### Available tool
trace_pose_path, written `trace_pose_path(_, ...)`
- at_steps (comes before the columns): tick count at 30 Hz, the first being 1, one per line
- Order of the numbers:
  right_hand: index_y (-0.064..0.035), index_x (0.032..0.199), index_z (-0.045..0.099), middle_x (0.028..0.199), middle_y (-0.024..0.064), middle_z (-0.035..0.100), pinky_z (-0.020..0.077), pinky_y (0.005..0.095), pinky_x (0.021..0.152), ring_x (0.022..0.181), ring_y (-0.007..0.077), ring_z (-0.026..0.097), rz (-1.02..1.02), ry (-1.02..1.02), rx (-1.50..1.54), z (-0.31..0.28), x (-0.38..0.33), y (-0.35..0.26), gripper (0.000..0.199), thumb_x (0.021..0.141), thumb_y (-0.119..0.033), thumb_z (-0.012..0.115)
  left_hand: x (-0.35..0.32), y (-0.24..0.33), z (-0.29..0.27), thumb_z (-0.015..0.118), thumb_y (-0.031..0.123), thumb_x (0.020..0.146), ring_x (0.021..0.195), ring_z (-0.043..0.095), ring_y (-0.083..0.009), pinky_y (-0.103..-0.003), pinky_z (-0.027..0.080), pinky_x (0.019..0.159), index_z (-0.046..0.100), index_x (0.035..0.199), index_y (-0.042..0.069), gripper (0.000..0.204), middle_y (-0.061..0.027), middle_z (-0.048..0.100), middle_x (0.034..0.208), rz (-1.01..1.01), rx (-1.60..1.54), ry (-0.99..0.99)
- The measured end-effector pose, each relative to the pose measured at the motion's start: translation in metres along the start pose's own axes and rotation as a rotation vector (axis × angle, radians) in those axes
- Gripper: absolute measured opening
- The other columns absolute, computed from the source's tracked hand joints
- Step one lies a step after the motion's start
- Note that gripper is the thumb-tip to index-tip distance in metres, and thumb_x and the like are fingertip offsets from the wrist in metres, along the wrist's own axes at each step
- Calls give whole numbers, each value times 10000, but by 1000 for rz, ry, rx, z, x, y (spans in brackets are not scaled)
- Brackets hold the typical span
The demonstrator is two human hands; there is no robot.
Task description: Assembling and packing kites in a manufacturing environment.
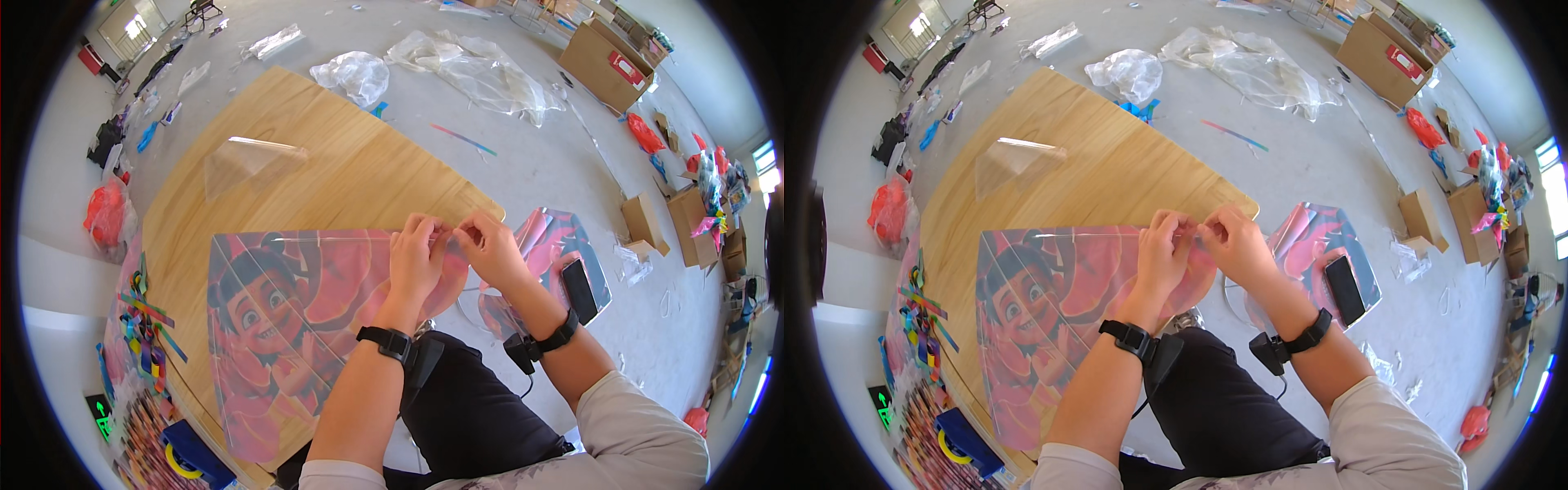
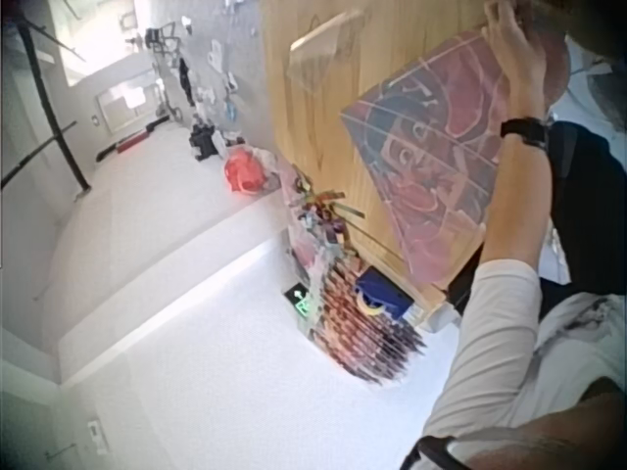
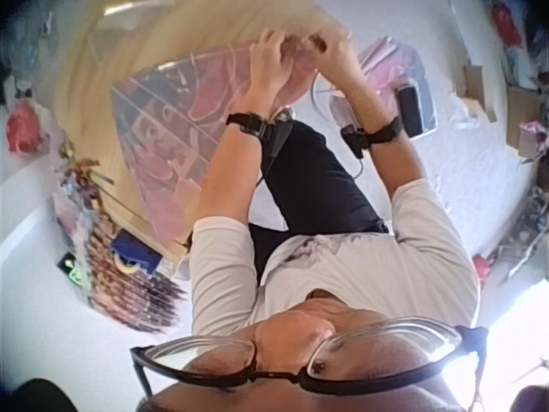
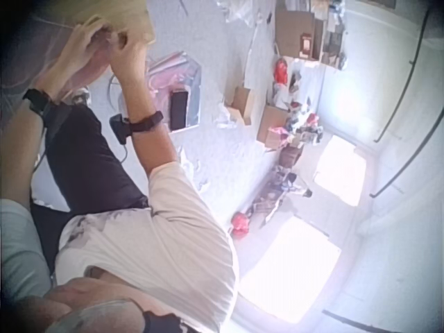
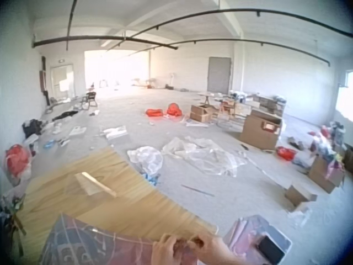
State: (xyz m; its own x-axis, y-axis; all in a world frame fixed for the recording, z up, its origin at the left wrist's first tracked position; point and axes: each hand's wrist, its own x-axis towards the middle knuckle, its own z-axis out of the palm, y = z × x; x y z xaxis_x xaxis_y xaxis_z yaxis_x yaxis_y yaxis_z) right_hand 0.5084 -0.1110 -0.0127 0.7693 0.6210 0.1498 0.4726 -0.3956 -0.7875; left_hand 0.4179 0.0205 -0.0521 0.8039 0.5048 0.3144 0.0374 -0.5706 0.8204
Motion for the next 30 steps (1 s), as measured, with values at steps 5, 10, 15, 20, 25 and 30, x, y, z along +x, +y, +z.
trace_pose_path(5,5,993,691,827,103,703,524,295,679,741,154,671,163,-140,105,-1,1,-5,233,919,-213,723,1,-3,0,687,103,886,866,671,-216,-381,404,758,660,979,139,104,-10,655,952,24,-18,1)
trace_pose_path(10,11,991,694,797,83,707,523,289,676,737,129,662,240,-194,181,-1,5,0,228,927,-207,710,2,-4,-1,666,96,901,861,668,-218,-384,404,750,667,998,152,112,-13,654,950,17,-25,-2)
trace_pose_path(15,2,968,684,796,62,705,510,284,655,729,106,647,259,-186,231,4,8,8,193,936,-188,682,1,1,-10,625,31,906,854,672,-273,-385,498,743,677,1090,112,208,-88,661,985,52,23,-25)
trace_pose_path(20,0,904,648,730,63,669,491,291,616,672,114,616,290,-126,149,7,10,14,207,925,-203,682,-1,14,-31,650,-12,882,935,659,-316,-427,521,859,667,1172,56,299,-165,654,1066,-112,-262,5)
trace_pose_path(25,-7,872,636,716,67,664,489,294,604,663,120,620,286,-126,165,6,8,9,219,911,-211,704,-10,-27,-89,680,105,902,1161,607,-361,-472,453,1024,589,1333,57,443,-182,625,1261,54,297,97)
trace_pose_path(30,-12,853,630,735,66,681,503,292,619,680,118,637,270,-127,225,4,7,9,216,905,-203,717,-25,-49,-100,676,361,932,1423,410,-389,-490,308,1179,485,1465,49,646,-222,483,1491,-2,524,60)
